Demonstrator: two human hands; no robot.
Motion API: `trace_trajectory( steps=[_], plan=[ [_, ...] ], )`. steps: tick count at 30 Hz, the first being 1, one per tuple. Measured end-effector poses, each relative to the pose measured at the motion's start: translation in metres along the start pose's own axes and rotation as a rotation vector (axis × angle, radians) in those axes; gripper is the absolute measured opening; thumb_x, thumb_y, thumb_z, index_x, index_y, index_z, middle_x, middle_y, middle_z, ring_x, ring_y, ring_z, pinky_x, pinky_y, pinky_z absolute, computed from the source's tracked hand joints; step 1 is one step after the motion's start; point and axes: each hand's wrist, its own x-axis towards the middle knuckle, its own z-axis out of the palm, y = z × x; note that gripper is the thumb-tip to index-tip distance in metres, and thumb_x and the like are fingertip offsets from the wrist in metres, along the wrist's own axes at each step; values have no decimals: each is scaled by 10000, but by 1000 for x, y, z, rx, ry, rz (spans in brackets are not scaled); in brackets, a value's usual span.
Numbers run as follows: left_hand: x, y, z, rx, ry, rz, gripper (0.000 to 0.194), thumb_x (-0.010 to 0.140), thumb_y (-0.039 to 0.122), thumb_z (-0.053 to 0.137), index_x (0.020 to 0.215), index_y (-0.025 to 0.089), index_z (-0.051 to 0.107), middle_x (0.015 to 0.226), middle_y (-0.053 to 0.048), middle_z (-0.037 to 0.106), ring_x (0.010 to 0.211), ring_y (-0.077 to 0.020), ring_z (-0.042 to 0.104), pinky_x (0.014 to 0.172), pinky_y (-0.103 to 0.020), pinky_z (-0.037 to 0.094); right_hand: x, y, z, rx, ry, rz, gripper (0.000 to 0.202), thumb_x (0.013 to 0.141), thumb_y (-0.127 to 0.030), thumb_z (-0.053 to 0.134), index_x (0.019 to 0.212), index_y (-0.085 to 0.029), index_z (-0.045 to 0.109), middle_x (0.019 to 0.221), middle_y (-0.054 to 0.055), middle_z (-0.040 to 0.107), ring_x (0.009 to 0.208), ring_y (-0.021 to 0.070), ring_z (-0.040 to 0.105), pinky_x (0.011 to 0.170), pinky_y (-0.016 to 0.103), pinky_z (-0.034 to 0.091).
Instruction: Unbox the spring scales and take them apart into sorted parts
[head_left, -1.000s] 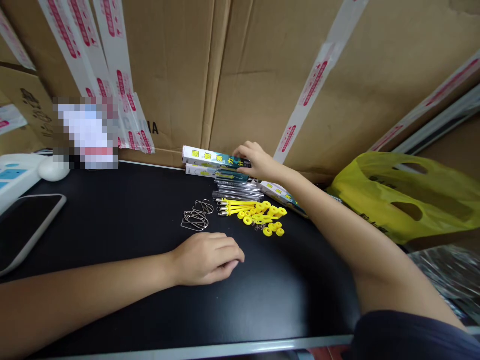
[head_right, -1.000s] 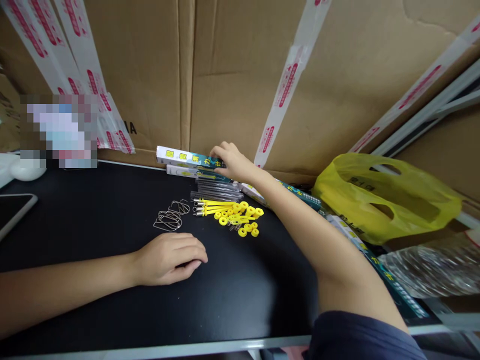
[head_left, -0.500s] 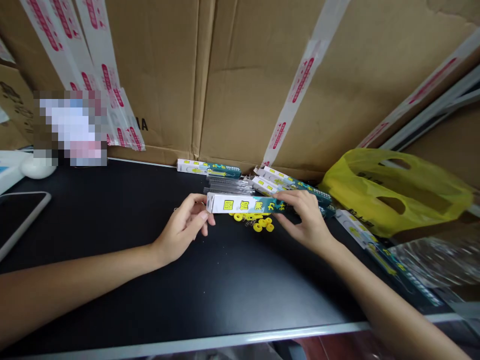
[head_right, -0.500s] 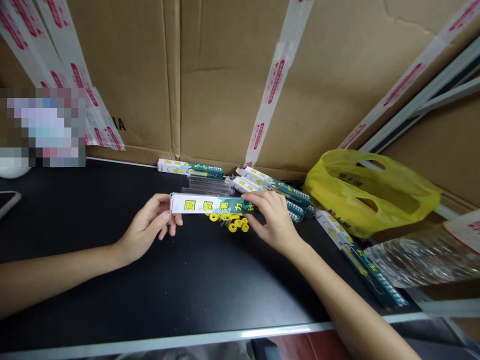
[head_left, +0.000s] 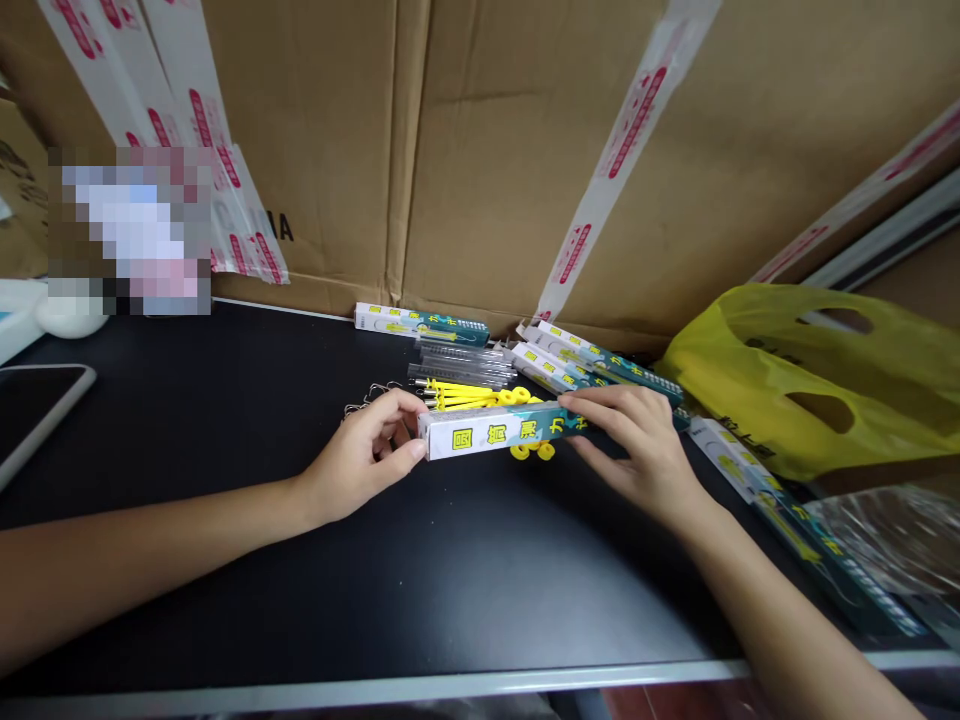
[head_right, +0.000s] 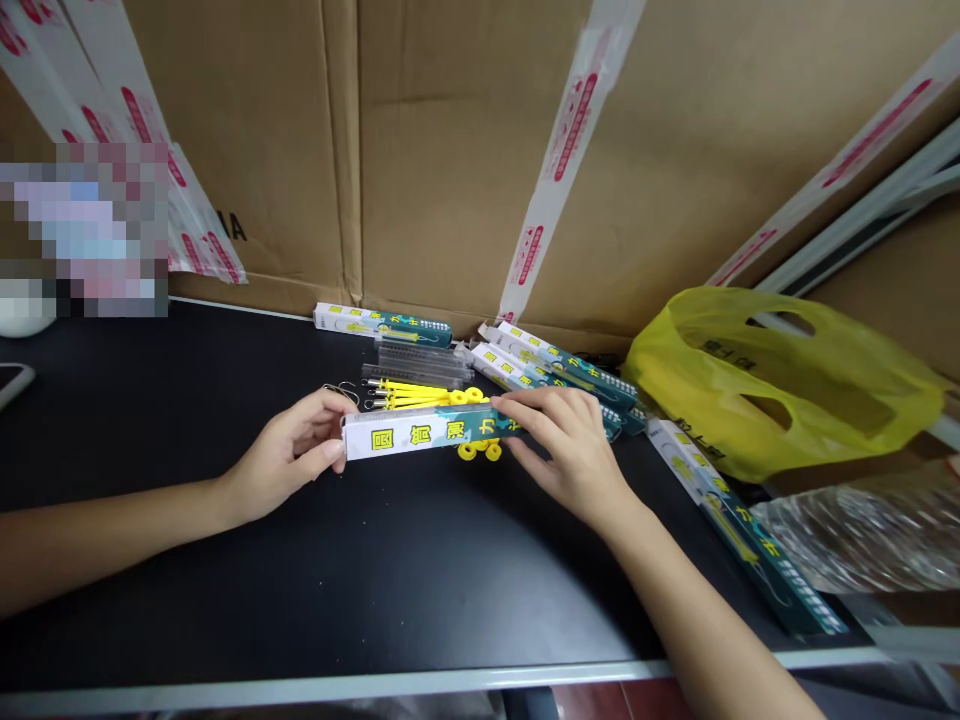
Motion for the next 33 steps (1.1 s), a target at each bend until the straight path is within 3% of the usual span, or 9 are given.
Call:
trace_trajectory(
  steps=[5,9,15,23,26,29,33],
  plan=[
    [-1,4,1,199,-29,-37,193,742,185,527,932,163,500,700,36,523,538,-62,468,452,-161,368,0,0,-2,-14,-17,-105,439,832,-172,598,1246,-249,478,1068,97,636,965,239,603,879,427,430],
    [-2,5,4,347,-53,9,203,672,150,528,875,165,525,633,68,453,467,-38,385,429,-156,309,-2,-5,-2,-87,-31,-204,441,828,-245,631,1244,-215,490,1001,104,641,901,227,617,904,431,447],
    [-1,4,4,336,-135,40,232,658,153,517,887,167,551,638,55,508,514,-67,448,472,-178,360,-4,-14,-6,-154,-64,-239,481,810,-365,662,1239,-208,512,935,99,672,784,216,620,696,356,464],
    [-1,1,2,351,-177,224,316,687,56,440,938,182,587,798,23,631,651,-86,552,621,-201,434,-4,-1,-2,-19,-86,-185,459,867,-391,577,1290,-246,469,978,92,670,819,226,625,719,369,443],
    [-1,0,2,387,-121,236,355,715,65,464,1040,192,532,962,-10,624,836,-129,584,739,-247,471,-6,3,2,34,-69,-170,465,874,-398,558,1301,-242,464,970,94,661,808,228,622,713,369,448],
    [-3,1,3,437,22,349,397,729,53,488,1104,181,461,1135,-66,557,1074,-181,526,904,-330,449,-7,4,3,48,-62,-153,473,857,-371,583,1295,-235,471,957,94,659,795,227,621,713,370,452],
    [-7,2,3,546,71,525,304,751,22,488,993,206,498,1135,-50,533,1093,-184,500,947,-361,423,-8,5,3,53,-61,-140,475,846,-349,591,1293,-232,479,946,87,667,786,231,624,712,375,456]
  ],
)
